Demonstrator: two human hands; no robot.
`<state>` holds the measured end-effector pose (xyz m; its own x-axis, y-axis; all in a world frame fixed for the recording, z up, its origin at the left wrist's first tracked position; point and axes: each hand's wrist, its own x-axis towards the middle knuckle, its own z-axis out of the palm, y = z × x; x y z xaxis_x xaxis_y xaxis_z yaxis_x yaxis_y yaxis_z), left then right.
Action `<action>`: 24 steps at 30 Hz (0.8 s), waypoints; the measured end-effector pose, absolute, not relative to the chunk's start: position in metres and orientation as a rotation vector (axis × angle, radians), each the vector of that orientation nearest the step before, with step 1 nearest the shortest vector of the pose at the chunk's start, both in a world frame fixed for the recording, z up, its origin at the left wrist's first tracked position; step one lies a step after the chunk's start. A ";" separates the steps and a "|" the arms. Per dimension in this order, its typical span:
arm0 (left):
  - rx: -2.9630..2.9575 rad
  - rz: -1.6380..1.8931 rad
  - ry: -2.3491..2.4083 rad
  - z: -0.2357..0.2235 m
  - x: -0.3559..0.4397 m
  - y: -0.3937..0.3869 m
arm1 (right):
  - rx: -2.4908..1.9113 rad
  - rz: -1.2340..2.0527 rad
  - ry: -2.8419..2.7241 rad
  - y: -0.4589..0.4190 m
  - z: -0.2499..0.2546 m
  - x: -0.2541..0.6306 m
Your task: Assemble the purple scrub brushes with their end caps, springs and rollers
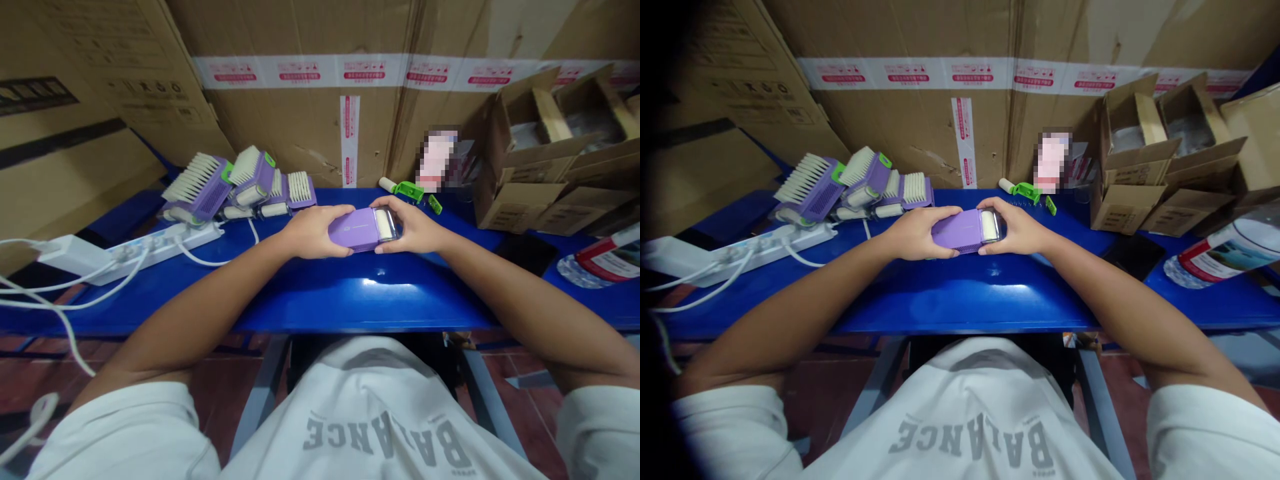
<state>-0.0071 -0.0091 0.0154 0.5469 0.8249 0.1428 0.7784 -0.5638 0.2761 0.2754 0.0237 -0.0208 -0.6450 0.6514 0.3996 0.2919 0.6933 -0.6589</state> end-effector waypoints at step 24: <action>2.749 0.956 1.346 0.012 0.001 -0.008 | -0.707 0.699 -1.791 0.044 0.036 0.298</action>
<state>0.0012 -0.0081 0.0124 0.4701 0.6996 0.5381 0.7384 -0.6458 0.1945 0.2980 0.0440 0.0362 -0.2854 0.7434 0.6049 0.1372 0.6563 -0.7419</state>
